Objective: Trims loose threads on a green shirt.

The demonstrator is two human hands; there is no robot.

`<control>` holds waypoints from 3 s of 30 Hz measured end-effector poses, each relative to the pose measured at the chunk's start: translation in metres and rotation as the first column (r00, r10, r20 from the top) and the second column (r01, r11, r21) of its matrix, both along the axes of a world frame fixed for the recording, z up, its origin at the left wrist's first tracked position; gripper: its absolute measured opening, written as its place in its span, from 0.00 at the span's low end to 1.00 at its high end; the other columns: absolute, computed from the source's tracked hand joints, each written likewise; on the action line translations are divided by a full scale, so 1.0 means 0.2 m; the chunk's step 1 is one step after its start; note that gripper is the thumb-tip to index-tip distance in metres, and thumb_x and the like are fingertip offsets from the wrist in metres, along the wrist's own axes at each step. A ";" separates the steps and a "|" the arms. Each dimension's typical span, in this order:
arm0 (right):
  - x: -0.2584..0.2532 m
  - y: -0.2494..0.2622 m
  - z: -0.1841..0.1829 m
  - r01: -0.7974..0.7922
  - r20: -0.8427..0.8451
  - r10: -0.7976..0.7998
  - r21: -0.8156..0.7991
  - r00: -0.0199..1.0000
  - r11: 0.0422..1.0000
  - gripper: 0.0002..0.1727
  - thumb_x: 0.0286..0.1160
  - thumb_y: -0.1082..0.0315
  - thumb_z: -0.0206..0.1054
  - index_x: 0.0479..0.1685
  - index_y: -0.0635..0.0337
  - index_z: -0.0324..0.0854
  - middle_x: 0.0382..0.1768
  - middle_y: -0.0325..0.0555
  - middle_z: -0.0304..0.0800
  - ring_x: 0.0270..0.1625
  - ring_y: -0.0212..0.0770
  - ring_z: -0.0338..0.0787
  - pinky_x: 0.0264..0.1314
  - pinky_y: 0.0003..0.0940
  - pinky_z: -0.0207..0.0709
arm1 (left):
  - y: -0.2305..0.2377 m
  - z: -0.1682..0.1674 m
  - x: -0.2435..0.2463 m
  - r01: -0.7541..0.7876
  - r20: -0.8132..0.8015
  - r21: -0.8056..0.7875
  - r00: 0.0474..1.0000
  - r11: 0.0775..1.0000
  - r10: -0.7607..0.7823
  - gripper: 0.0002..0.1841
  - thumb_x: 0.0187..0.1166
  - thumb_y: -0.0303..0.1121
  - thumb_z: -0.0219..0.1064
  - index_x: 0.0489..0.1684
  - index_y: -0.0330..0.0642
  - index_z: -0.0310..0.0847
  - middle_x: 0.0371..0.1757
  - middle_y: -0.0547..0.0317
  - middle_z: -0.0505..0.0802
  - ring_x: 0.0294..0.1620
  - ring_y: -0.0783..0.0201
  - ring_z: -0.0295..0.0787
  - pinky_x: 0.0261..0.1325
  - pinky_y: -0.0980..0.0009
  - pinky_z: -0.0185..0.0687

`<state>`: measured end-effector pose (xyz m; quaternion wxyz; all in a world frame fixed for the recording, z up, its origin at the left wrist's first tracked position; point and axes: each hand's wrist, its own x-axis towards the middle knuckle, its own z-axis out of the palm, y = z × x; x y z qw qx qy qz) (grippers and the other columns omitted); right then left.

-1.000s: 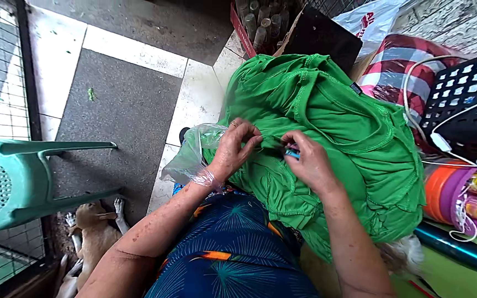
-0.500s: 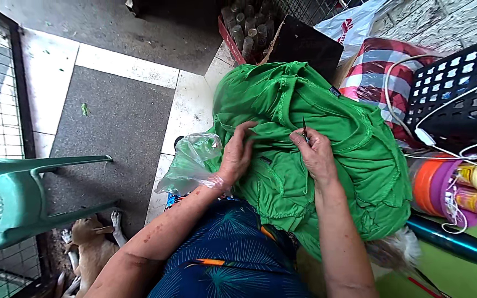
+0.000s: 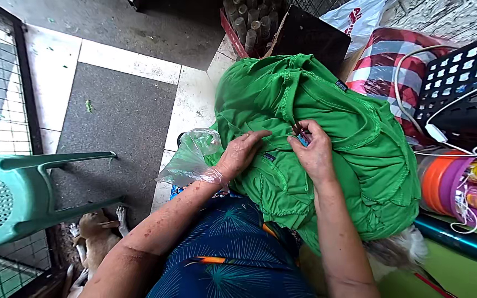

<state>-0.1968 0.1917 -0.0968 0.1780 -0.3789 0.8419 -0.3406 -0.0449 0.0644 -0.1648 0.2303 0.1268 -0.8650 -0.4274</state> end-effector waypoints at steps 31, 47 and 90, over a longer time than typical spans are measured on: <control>0.12 0.05 0.14 -0.208 -0.190 0.311 0.422 0.931 0.882 0.18 0.71 0.78 0.74 0.61 0.63 0.87 0.50 0.64 0.90 0.48 0.65 0.92 0.49 0.65 0.80 | -0.02 -0.08 -0.03 0.029 0.038 0.438 0.998 0.899 -0.051 0.10 0.86 0.27 0.60 0.43 0.28 0.84 0.31 0.53 0.92 0.31 0.71 0.90 0.44 0.75 0.87; 0.10 0.02 0.07 -0.218 -0.164 0.304 0.402 0.938 0.889 0.15 0.78 0.76 0.69 0.61 0.61 0.88 0.48 0.64 0.88 0.45 0.64 0.91 0.43 0.63 0.80 | 0.05 -0.10 0.01 -0.054 -0.016 0.491 0.997 0.869 0.071 0.06 0.83 0.27 0.65 0.42 0.33 0.86 0.38 0.57 0.88 0.35 0.75 0.86 0.44 0.80 0.84; 0.14 -0.12 0.14 -0.183 -0.072 0.192 0.122 0.979 0.976 0.26 0.77 0.69 0.73 0.73 0.65 0.74 0.53 0.62 0.87 0.49 0.58 0.90 0.46 0.55 0.83 | 0.09 0.21 0.30 0.579 -0.131 0.617 0.744 0.533 -0.656 0.13 0.87 0.30 0.58 0.38 0.29 0.85 0.40 0.52 0.87 0.42 0.72 0.82 0.49 0.78 0.79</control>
